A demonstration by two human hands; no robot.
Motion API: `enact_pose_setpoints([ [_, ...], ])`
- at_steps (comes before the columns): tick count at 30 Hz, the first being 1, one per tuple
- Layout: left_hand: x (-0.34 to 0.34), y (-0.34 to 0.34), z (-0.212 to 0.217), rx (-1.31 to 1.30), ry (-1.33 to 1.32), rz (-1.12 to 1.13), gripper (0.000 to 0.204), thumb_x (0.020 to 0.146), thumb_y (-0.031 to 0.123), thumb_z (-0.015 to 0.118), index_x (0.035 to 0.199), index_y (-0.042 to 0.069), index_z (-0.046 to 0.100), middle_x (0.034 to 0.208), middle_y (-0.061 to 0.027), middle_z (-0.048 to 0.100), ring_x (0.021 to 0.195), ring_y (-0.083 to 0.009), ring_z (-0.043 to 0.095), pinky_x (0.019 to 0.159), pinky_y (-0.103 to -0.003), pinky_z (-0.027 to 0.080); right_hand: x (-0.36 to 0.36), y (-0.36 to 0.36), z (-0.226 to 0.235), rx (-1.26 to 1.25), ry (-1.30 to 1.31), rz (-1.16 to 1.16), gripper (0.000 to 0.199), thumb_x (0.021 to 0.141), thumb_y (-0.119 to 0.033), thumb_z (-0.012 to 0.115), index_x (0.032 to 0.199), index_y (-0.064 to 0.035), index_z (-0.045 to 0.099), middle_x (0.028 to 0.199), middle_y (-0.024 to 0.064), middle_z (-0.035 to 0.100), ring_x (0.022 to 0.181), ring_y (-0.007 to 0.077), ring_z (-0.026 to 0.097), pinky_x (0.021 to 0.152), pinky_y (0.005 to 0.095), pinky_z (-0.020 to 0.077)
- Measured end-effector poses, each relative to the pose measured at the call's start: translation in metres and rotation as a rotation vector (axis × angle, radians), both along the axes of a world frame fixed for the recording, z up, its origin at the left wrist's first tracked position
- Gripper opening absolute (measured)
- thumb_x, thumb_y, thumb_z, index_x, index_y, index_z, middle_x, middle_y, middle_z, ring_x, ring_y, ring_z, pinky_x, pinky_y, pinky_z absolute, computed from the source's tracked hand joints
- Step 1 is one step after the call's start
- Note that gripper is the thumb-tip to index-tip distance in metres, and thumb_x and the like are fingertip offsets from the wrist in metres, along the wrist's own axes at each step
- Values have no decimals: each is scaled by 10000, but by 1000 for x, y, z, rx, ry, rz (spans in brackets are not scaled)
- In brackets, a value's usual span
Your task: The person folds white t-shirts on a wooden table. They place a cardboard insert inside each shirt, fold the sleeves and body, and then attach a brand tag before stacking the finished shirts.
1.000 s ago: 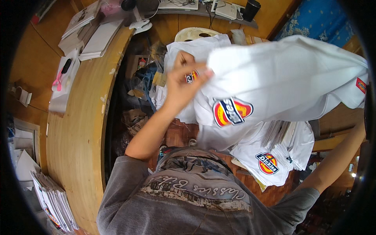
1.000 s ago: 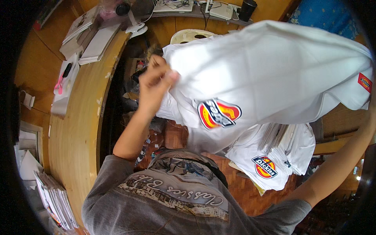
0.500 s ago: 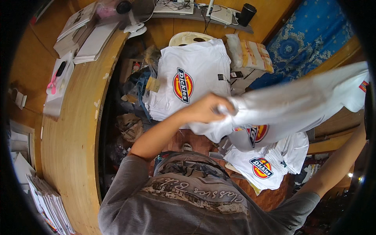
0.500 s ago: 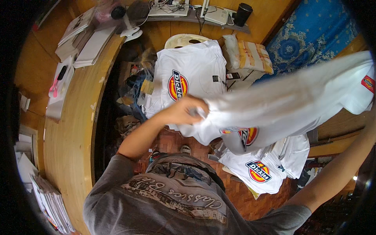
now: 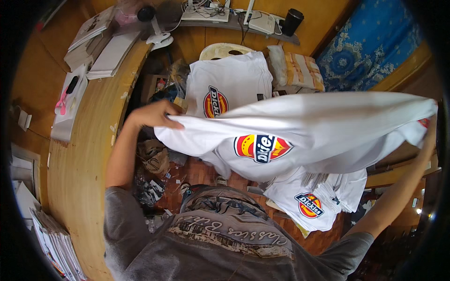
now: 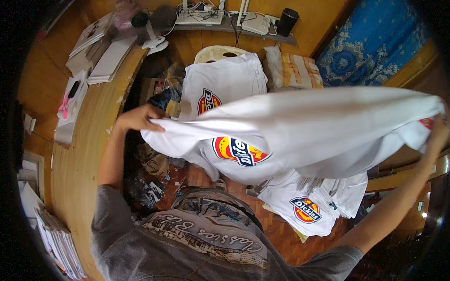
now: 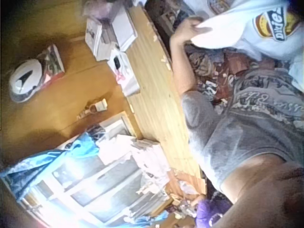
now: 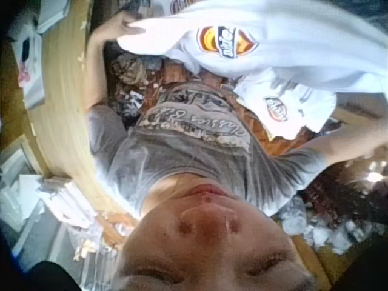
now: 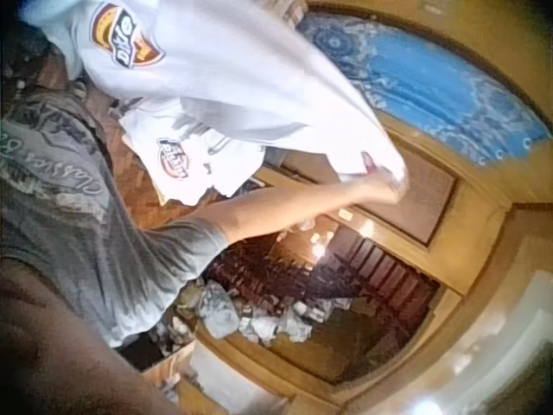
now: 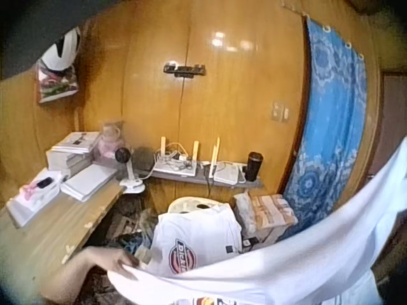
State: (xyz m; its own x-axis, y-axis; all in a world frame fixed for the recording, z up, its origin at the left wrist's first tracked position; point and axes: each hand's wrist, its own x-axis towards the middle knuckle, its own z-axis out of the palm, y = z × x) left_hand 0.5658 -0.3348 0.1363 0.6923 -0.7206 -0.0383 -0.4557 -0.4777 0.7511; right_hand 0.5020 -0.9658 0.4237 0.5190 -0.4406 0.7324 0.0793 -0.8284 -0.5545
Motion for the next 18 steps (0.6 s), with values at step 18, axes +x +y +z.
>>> enact_pose_setpoints([
  [18,15,-14,-125,552,-226,253,226,695,198,551,849,34,569,781,-155,576,744,-267,556,620,-372,424,93,-95,-202,-461,376,-221,186,676,-114,565,840,-27,554,819,151,556,717,274,502,622,387,410],
])
